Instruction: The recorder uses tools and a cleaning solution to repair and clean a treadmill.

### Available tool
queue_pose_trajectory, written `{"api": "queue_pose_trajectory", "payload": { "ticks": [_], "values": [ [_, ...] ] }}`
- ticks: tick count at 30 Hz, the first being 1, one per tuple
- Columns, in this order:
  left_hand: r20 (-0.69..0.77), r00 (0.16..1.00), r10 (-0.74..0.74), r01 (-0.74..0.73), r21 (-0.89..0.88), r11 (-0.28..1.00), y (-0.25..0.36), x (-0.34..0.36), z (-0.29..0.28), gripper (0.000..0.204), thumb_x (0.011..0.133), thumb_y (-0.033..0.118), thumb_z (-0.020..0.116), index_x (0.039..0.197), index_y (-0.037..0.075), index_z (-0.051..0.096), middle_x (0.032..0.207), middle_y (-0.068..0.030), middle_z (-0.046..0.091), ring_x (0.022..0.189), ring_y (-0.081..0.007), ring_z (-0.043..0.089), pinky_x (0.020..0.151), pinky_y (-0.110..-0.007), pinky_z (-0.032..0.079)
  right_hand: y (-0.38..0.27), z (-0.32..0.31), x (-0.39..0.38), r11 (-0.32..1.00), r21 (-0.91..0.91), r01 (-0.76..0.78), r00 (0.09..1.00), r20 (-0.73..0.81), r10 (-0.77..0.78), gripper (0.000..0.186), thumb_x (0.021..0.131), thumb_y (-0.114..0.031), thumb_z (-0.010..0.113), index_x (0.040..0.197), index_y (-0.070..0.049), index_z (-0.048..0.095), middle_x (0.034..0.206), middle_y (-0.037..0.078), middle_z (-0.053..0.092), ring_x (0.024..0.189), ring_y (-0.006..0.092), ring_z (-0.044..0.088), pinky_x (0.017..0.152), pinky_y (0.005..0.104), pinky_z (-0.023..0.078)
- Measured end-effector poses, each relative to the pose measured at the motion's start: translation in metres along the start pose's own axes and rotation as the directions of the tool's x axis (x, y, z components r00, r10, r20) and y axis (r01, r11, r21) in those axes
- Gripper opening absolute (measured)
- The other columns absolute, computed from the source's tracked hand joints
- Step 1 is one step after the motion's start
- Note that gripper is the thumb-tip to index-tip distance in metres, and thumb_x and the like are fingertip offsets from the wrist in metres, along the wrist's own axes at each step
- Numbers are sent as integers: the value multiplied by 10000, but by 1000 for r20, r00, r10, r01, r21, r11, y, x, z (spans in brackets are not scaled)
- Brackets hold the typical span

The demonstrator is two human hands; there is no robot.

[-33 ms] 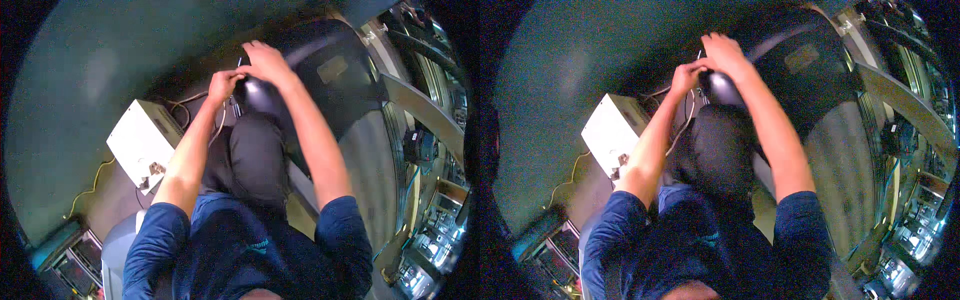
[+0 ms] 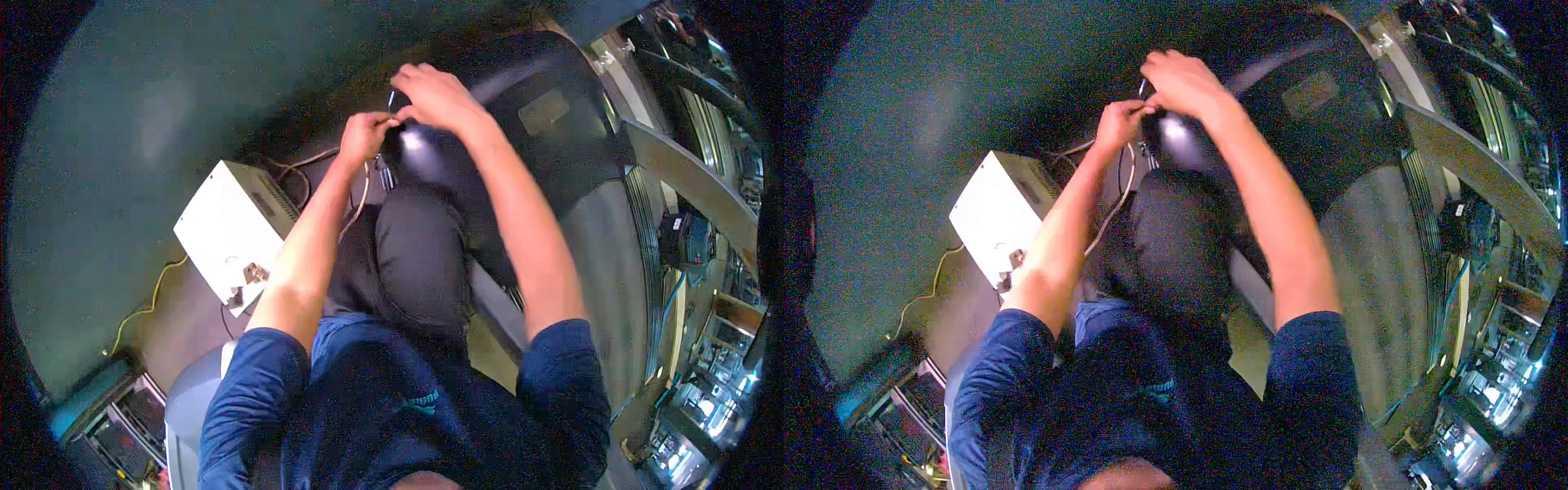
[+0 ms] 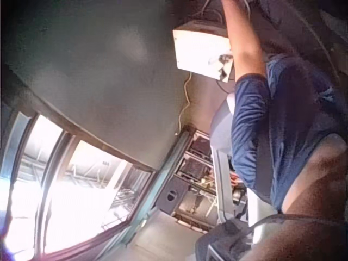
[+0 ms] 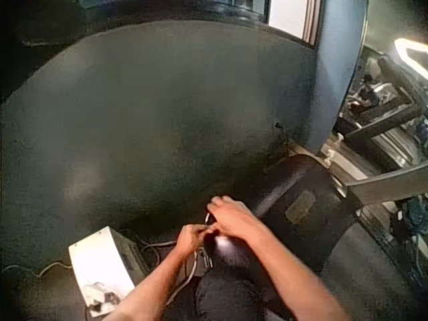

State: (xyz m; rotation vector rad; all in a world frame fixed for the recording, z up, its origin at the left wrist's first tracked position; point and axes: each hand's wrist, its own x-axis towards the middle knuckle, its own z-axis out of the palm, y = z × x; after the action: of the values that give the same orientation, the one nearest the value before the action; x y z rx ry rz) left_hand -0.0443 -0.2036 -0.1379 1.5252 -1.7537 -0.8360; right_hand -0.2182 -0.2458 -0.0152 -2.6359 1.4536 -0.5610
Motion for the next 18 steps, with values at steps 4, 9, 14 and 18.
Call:
{"api": "queue_pose_trajectory", "payload": {
  "ticks": [4, 9, 14, 18],
  "values": [
    [71, 995, 69, -69, -2, 998, -3, 8, -1, 178, 866, 229, 735, 991, 113, 787, 902, -160, 727, 781, -300, 724, 732, -370, 539, 16, -6, 14, 887, -30, 461, 827, 376, -418, 308, 812, -269, 749, 967, -17, 665, 1036, 103, 637, 1013, 308, 631, 829, 417, 551],
    [100, 991, 86, -86, -10, 996, -14, 12, 1, 172, 874, 188, 716, 1015, 120, 786, 942, -149, 735, 832, -285, 732, 776, -367, 544, 6, 0, 9, 872, -65, 484, 832, 342, -437, 272, 814, -254, 740, 950, -36, 649, 1012, 83, 634, 1004, 298, 629, 806, 411, 555],
    [158, 986, 44, -44, 0, 999, -10, 17, 1, 178, 908, 117, 679, 1046, 40, 760, 990, -129, 761, 904, -221, 740, 853, -344, 539, 12, 4, 13, 858, -81, 506, 844, 253, -474, 244, 841, -267, 704, 917, -41, 651, 958, 107, 642, 1002, 297, 635, 795, 418, 560],
    [127, 991, 37, -36, -11, 999, 2, 13, -4, 186, 896, 140, 700, 1052, 65, 766, 970, -160, 749, 861, -222, 739, 813, -342, 539, 9, 20, 1, 949, -59, 309, 918, 278, -282, 218, 862, -252, 675, 871, -34, 666, 948, 139, 672, 978, 326, 654, 806, 426, 556]
  ]
}}
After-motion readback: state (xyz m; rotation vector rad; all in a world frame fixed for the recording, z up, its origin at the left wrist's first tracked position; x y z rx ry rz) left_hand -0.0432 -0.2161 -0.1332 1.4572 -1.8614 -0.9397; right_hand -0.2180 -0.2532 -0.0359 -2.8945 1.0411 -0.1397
